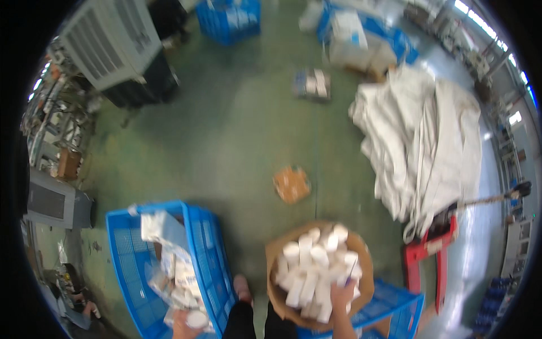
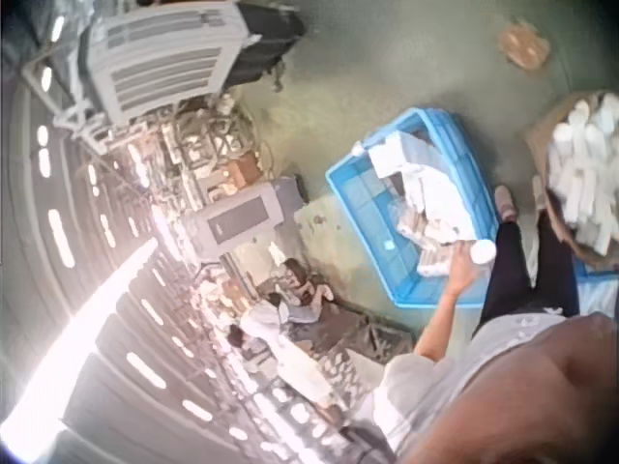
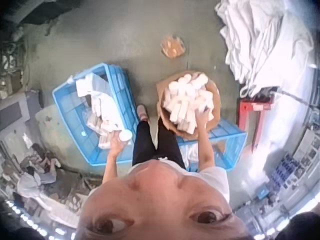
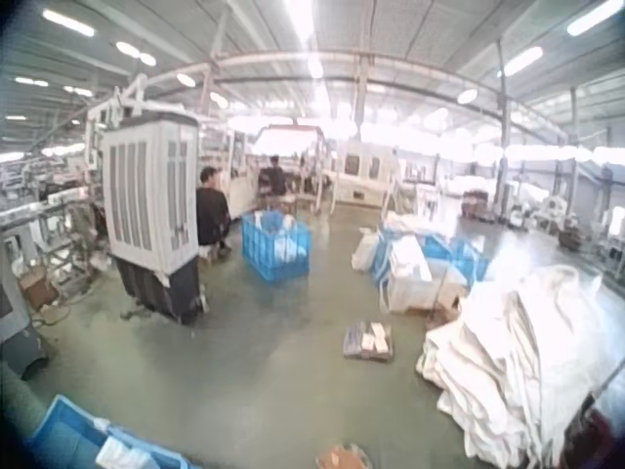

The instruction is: The person takes plastic-wrapped bundles of paper rolls from a blue bin, uses a purple utility knife to cut open the packaging, and places the individual rolls into a cardboard box.

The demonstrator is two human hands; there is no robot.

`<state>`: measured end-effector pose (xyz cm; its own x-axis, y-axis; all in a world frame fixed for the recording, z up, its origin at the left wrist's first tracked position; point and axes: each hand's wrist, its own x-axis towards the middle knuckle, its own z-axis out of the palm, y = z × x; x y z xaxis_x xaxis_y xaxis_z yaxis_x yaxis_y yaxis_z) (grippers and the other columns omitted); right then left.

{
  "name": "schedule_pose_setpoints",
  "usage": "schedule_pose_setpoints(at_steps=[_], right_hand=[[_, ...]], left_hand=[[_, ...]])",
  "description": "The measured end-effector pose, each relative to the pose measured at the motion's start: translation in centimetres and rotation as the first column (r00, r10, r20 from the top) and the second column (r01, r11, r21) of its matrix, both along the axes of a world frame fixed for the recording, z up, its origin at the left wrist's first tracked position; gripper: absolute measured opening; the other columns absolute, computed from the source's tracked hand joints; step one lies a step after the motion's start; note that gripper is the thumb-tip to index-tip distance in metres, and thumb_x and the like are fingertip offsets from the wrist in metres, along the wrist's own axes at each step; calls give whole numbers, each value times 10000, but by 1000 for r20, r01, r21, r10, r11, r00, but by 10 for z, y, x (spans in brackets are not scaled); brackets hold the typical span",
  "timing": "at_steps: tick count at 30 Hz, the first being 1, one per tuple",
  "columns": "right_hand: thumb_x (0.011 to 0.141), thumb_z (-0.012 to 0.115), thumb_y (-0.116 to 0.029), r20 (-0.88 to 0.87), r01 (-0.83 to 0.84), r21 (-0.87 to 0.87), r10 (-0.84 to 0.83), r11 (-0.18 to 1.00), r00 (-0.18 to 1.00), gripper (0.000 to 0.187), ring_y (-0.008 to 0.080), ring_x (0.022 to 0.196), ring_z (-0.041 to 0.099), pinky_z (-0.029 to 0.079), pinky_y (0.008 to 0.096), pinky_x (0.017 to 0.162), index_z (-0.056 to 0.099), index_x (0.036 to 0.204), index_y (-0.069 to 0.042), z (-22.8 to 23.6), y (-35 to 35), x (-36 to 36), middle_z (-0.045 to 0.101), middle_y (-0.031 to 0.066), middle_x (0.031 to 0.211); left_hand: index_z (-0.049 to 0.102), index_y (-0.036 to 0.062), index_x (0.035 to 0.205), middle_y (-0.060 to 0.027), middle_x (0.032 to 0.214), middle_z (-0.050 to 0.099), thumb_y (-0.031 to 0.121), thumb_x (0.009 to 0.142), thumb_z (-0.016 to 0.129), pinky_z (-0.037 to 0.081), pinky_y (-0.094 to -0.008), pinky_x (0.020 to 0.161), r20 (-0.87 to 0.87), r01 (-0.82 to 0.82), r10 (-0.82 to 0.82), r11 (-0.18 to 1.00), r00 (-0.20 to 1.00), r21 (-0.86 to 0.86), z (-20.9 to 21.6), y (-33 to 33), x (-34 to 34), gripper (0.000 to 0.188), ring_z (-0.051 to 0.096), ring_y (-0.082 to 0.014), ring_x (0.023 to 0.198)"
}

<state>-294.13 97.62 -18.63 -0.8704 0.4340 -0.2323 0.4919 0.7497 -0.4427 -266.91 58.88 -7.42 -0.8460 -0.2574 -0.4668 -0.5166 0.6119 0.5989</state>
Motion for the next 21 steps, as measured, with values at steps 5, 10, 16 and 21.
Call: schedule_pose_setpoints(at_steps=[5, 10, 16, 21], right_hand=[[630, 711, -211, 103, -536, -444, 635, 718, 766, 621, 261, 964, 552, 450, 343, 826, 470, 1157, 13, 154, -114, 53, 574, 177, 1035], [580, 733, -333, 50, -681, -600, 869, 420, 492, 734, 271, 1022, 539, 419, 358, 881, 482, 1168, 29, 245, -208, 57, 563, 188, 1096], [681, 735, -143, -182, -493, -850, 778, 183, 602, 519, 136, 962, 533, 420, 294, 859, 520, 1136, -13, 257, -246, 7, 576, 62, 1041], [781, 588, -66, -118, -220, -970, 592, 103, 797, 369, 26, 570, 435, 339, 181, 490, 498, 1135, -19, 279, -289, -64, 570, 17, 929]], left_hand=[[570, 54, 1003, -132, 948, 528, 272, 522, 792, 410, -372, 819, -254, 211, -93, 846, 963, 490, 74, 22, -84, 573, 508, -290, 921], [350, 48, 1262, -133, 1170, 441, 193, 583, 769, 306, -356, 968, -419, 279, 10, 731, 908, 622, 42, 14, -93, 811, 407, -280, 1136], [63, 101, 1395, -61, 1359, 272, 186, 570, 782, 193, -307, 1039, -177, 145, 138, 214, 975, 966, 115, -23, -154, 1098, 237, -171, 1267], [16, 98, 1399, -74, 1321, 309, 179, 559, 781, 247, -321, 1008, -170, 112, 256, 225, 952, 968, 153, -64, -229, 1139, 309, -187, 1217]])
